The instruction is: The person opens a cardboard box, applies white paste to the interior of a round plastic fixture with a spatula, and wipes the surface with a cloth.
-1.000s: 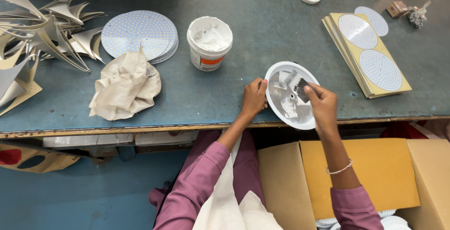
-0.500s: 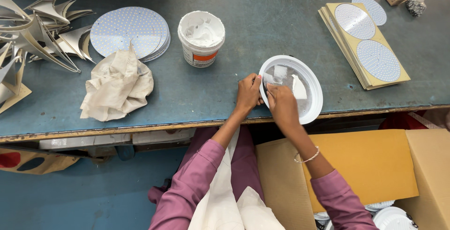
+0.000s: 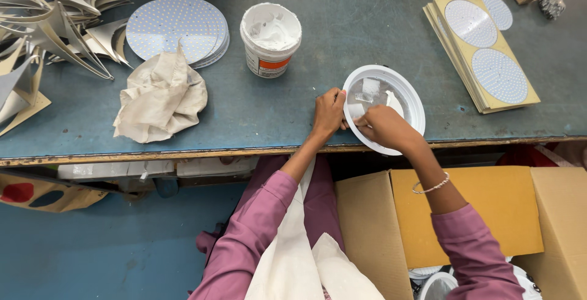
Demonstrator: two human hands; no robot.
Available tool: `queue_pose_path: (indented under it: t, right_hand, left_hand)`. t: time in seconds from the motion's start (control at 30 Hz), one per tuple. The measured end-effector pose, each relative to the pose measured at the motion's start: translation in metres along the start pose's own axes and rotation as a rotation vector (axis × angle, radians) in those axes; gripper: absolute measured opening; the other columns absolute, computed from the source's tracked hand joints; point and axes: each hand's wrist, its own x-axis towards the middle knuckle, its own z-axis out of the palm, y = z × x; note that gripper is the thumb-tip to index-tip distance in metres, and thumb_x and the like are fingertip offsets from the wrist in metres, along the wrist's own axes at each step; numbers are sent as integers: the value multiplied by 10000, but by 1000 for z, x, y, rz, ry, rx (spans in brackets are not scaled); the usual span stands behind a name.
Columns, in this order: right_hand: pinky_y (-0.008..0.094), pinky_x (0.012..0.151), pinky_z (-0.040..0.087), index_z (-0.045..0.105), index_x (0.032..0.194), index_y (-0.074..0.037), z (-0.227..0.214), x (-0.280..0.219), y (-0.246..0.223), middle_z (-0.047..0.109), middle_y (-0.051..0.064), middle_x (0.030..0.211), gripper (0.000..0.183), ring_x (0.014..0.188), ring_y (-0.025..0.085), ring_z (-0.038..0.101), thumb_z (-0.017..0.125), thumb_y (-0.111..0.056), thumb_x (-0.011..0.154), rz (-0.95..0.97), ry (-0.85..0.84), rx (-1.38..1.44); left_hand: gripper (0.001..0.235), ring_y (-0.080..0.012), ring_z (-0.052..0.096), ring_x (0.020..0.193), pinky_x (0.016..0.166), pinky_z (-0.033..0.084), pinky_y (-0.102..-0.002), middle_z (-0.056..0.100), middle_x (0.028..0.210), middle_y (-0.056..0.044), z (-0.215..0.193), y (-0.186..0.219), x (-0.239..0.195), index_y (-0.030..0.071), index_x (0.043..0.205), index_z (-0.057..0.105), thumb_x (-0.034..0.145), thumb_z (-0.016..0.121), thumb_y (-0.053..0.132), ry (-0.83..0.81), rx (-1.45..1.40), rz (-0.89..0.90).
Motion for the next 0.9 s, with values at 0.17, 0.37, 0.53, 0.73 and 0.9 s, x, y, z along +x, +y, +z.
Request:
queue_pose_path:
  t: [0.17,0.37,0.53,0.73,0.9]
  right_hand:
    - [471,774,531,793,1096,-105,-18,-28,-2,724,215,874,265,837,378,689,706,-156,851,-146,58,67]
    - [388,844,555,770,1148,-94,-51,-72,-5,761,168,1030,287,925,299,715,704,-82,869,7,347,215]
    - [356,880,558,737,1234,29,-46,-78,20,774,151,1027,313,897,204,711,725,-127,963,439,482,1052]
    - [373,970,559,681,1188,110,-6,-65,40,739,167,1076,350,1003,221,701,719,-121,928,459,511,1661]
    - [372,1031,516,686,1183,40,-4,-36,1,742,104,1134,307,1103,196,673,697,-96,909,416,425,1845]
  left_hand:
    - [339,-193,637,396,326,495,-317,638,555,-135,-1,-1,0,-44,791,595,1026,499,182,-4,-4,-6]
    - [354,-185,650,420,351,509,-307,655,572,-132,-1,-6,1,-58,826,607,1040,505,205,-11,26,-2]
    - [341,-181,678,482,439,571,-302,653,590,-137,-15,7,-9,-70,960,640,1059,506,227,0,-59,-122]
    - [222,-137,731,665,535,608,-269,720,794,-85,-112,78,-74,24,1097,679,1024,552,190,107,192,-20]
    - [147,-188,678,807,680,538,-355,707,941,-80,-231,135,-129,-1,1052,687,1020,619,125,657,534,268]
